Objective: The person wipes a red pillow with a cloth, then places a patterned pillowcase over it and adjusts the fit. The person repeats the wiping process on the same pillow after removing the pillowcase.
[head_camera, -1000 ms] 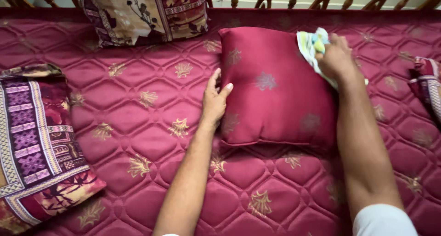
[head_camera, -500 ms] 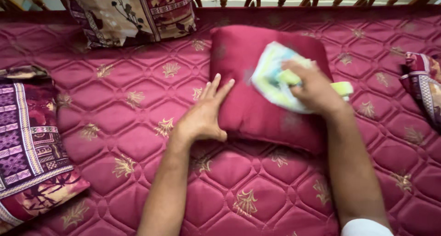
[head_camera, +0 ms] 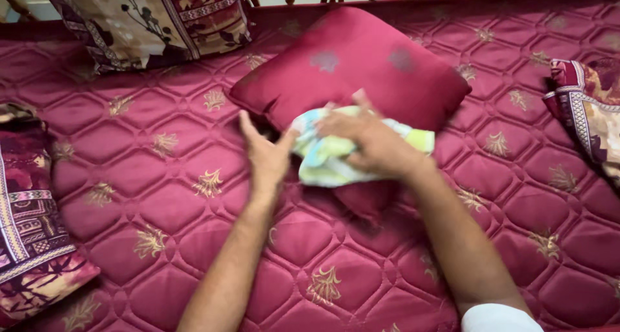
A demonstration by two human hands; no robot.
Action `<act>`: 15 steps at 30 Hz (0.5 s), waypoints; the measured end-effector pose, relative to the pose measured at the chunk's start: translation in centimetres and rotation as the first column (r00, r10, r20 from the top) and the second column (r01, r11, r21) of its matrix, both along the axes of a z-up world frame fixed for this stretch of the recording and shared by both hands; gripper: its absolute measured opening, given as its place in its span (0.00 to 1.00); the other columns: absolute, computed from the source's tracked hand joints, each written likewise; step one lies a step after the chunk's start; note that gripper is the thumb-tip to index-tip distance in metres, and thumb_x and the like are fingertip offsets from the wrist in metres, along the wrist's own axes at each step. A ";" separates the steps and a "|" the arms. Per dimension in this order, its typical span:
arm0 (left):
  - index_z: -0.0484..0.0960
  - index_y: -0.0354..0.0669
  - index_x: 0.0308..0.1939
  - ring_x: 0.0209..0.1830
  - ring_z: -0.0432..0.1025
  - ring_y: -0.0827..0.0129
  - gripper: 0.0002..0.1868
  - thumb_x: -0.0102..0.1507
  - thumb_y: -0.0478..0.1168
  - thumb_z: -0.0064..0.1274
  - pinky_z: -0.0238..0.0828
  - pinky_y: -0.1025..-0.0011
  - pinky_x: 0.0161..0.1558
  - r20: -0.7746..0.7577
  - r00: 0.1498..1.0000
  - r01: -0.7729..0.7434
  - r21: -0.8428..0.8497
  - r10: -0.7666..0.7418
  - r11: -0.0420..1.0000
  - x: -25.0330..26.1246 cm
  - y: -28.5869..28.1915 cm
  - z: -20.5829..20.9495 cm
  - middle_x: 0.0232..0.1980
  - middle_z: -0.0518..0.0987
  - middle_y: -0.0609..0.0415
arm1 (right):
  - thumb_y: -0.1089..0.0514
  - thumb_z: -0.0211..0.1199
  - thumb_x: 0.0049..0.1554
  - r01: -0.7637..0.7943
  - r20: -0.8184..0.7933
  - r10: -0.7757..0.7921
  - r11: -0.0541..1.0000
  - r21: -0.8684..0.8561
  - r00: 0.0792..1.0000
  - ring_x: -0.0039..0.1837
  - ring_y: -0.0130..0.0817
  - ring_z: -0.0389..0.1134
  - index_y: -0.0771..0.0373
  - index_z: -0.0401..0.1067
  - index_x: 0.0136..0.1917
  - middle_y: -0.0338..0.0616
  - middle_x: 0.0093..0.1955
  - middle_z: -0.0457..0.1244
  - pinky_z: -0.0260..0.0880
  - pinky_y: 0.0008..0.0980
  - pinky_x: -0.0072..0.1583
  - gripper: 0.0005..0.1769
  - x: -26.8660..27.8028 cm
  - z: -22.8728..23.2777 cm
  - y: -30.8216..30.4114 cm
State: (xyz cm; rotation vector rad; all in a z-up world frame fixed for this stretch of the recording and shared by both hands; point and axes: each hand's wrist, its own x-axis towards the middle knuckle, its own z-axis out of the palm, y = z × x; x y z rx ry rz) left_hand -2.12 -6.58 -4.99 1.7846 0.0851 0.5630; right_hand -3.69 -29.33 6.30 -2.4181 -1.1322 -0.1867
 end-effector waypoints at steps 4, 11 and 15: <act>0.30 0.43 0.80 0.41 0.78 0.60 0.67 0.52 0.41 0.67 0.78 0.66 0.33 -0.183 0.920 0.246 -0.418 -0.346 0.874 -1.9 -2.5 1.9 0.60 0.76 0.38 | 0.64 0.58 0.55 0.534 -0.043 -0.534 0.833 0.145 0.845 0.72 0.45 0.60 0.53 0.74 0.62 0.42 0.67 0.67 0.48 0.49 0.78 0.21 3.3 -0.2 -6.7; 0.27 0.44 0.81 0.37 0.76 0.65 0.62 0.60 0.41 0.63 0.78 0.71 0.31 -0.299 0.852 0.223 -0.538 -0.431 0.813 -1.6 -2.9 2.1 0.54 0.78 0.40 | 0.58 0.59 0.56 0.491 0.013 -0.495 0.865 0.106 0.869 0.78 0.57 0.54 0.69 0.63 0.74 0.64 0.75 0.58 0.49 0.48 0.78 0.33 3.4 -2.1 -6.7; 0.31 0.45 0.82 0.41 0.78 0.66 0.58 0.59 0.28 0.57 0.79 0.72 0.39 -0.058 0.902 0.320 -0.574 -0.427 0.754 -0.5 -2.6 0.0 0.52 0.80 0.43 | 0.57 0.67 0.44 0.170 -0.025 -0.170 0.985 -0.019 0.985 0.77 0.54 0.56 0.65 0.65 0.71 0.59 0.74 0.58 0.51 0.46 0.77 0.41 0.1 -0.9 -0.4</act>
